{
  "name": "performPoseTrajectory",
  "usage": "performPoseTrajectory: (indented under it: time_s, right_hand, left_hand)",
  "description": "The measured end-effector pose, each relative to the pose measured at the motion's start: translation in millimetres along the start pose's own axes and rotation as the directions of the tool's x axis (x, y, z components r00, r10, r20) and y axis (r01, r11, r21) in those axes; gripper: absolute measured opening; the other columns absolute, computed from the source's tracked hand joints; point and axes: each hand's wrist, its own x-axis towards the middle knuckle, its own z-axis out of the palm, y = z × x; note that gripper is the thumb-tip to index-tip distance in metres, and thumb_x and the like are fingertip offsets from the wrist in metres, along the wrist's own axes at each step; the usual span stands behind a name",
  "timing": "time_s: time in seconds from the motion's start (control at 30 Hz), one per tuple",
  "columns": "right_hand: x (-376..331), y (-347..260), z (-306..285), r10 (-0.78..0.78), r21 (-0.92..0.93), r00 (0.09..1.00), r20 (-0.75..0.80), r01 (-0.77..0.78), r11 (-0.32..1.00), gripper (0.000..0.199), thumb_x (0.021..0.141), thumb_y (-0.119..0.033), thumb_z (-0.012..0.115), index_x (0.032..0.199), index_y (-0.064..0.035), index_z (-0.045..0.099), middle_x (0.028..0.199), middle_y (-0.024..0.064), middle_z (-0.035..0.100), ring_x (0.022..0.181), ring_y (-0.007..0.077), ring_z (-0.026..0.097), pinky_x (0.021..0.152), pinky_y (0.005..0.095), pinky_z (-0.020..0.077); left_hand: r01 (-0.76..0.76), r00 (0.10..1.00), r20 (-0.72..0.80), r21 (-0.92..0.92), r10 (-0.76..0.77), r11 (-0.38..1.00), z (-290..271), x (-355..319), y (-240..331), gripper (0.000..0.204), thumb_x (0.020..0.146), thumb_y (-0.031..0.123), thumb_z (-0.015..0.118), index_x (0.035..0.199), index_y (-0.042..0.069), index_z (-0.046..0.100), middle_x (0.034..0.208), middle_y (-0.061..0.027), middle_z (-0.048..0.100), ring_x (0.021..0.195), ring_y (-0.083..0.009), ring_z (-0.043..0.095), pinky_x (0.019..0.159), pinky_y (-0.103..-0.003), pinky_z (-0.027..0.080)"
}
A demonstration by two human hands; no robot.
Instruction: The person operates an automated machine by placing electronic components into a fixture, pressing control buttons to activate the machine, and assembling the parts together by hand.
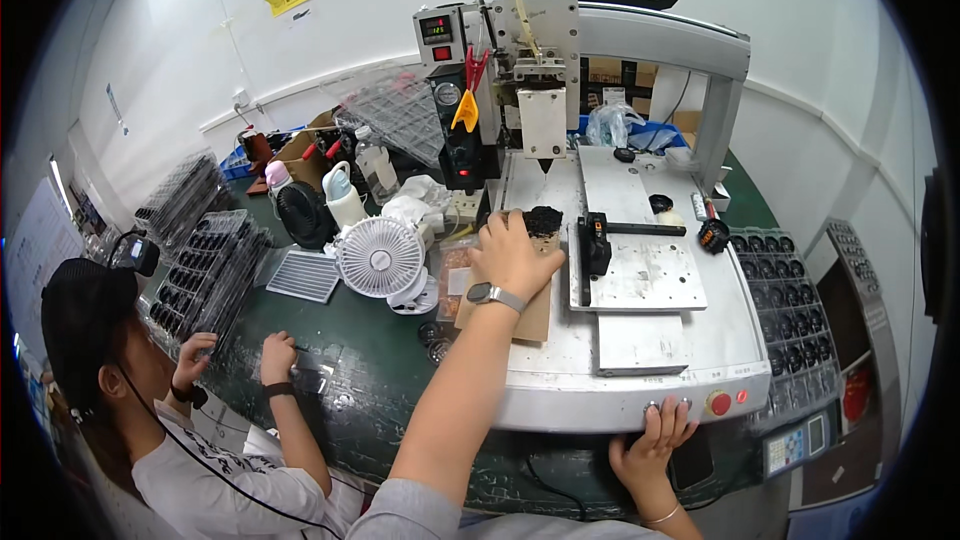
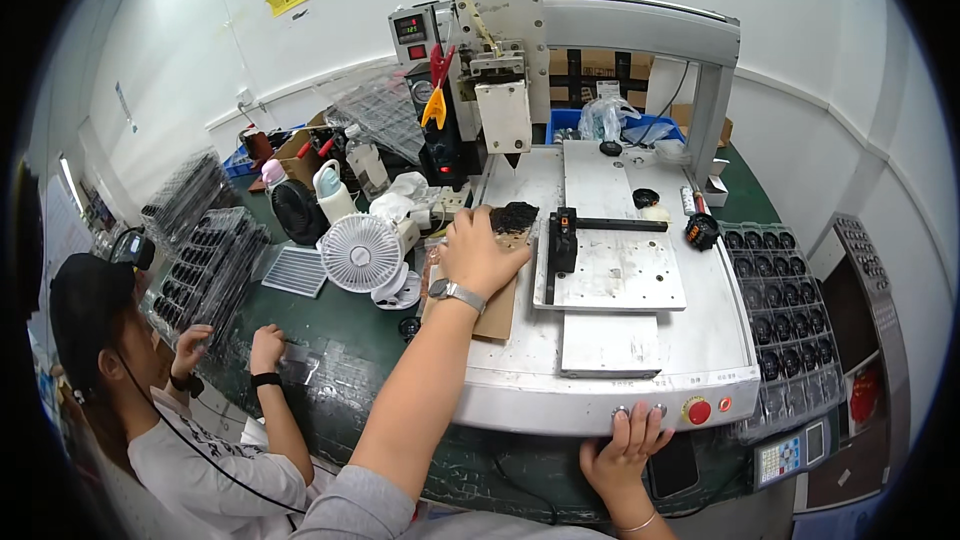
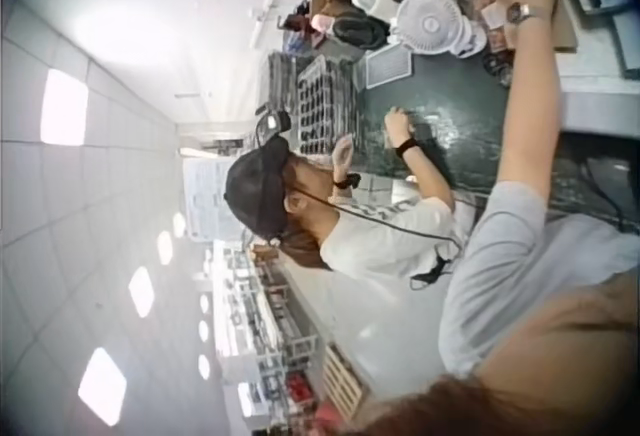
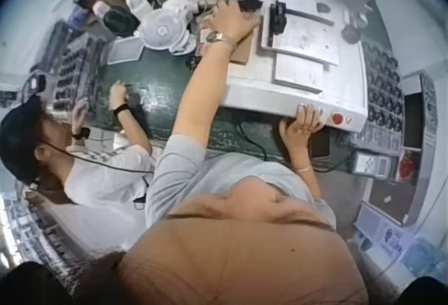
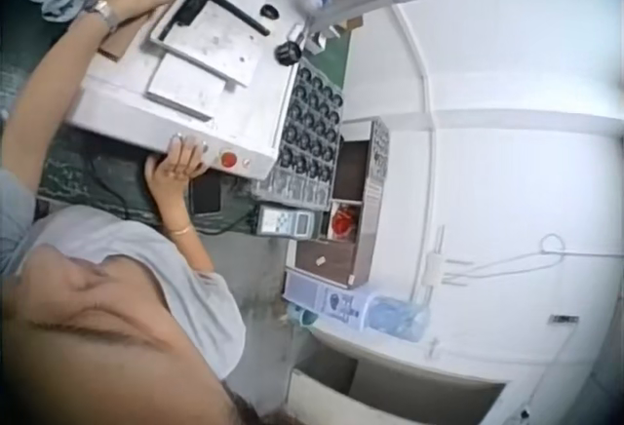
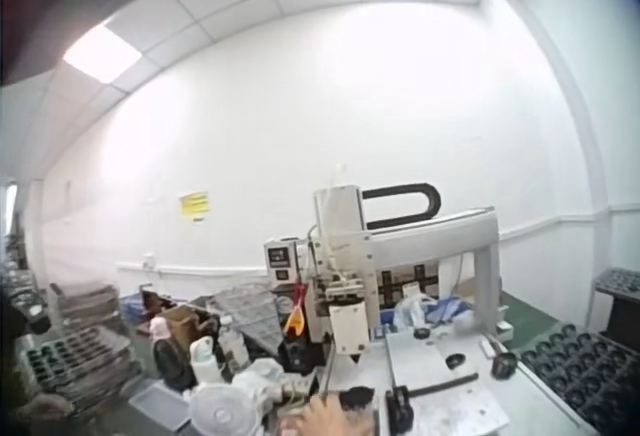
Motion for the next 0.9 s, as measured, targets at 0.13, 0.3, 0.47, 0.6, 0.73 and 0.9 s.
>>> performPoseTrajectory:
  time_s: [0.13,0.3,0.47,0.6,0.73,0.9]
  right_hand:
    - [2.2,-2.1,-0.8,-0.005,0.004,1.0,-0.007,0.005,1.0,0.069,0.072,-0.017,0.065,0.132,0.0005,0.036,0.145,0.0262,0.033,0.143,0.0493,0.017,0.116,0.0614,-0.0029]
    - [2.2,-1.9,-0.4,-0.014,0.003,1.0,-0.01,0.015,1.0,0.072,0.072,-0.016,0.066,0.133,0.0016,0.034,0.146,0.0298,0.032,0.142,0.0496,0.018,0.116,0.0611,-0.0029]
    - [1.9,-2.1,-1.0,-0.014,0.005,1.0,0.001,0.014,1.0,0.073,0.072,-0.015,0.065,0.135,0.0024,0.032,0.146,0.0332,0.032,0.141,0.05,0.02,0.115,0.0611,-0.0023]
    - [1.8,-2.6,-0.1,-0.018,-0.001,1.0,-0.018,0.018,1.0,0.072,0.072,-0.014,0.065,0.134,0.0026,0.033,0.146,0.0333,0.032,0.141,0.0504,0.02,0.115,0.0616,-0.0016]
    - [1.8,-2.3,0.1,-0.013,0.002,1.0,-0.016,0.013,1.0,0.071,0.072,-0.014,0.064,0.134,0.003,0.033,0.145,0.0334,0.032,0.14,0.0508,0.021,0.115,0.0619,-0.0013]
    - [3.4,-1.3,-1.3,-0.017,0.0,1.0,-0.011,0.017,1.0,0.072,0.071,-0.016,0.065,0.133,0.0025,0.034,0.146,0.0308,0.031,0.141,0.0502,0.019,0.115,0.0619,-0.0015]
  left_hand:
    - [-0.02,0.99,-0.142,-0.077,0.008,0.997,1.6,-3.3,-3.4,0.082,0.067,0.046,0.074,0.134,0.006,0.048,0.131,-0.0188,0.046,0.123,-0.038,0.045,0.102,-0.051,0.039]
    - [-0.069,0.982,-0.187,-0.22,0.028,0.973,6.8,-0.4,-6.6,0.075,0.068,0.045,0.074,0.127,0.004,0.054,0.127,-0.0189,0.047,0.12,-0.0379,0.046,0.101,-0.047,0.04]
    - [-0.035,0.986,-0.168,-0.307,-0.018,0.951,6.1,0.3,-6.4,0.069,0.067,0.044,0.075,0.121,0.003,0.058,0.123,-0.0171,0.049,0.118,-0.0355,0.048,0.101,-0.045,0.041]
    - [-0.026,0.985,-0.17,-0.323,-0.031,0.946,6.8,0.5,-8.4,0.066,0.067,0.044,0.075,0.117,0.003,0.06,0.122,-0.0158,0.05,0.117,-0.0336,0.05,0.1,-0.044,0.041]
    - [-0.014,0.984,-0.172,-0.34,-0.048,0.94,5.5,-0.2,-7.2,0.065,0.067,0.043,0.075,0.116,0.003,0.061,0.121,-0.0157,0.051,0.117,-0.0334,0.05,0.1,-0.044,0.042]
    - [-0.014,0.982,-0.179,-0.364,-0.056,0.931,2.5,0.5,-6.7,0.064,0.067,0.043,0.076,0.115,0.003,0.062,0.12,-0.0155,0.053,0.114,-0.0325,0.054,0.098,-0.042,0.044]
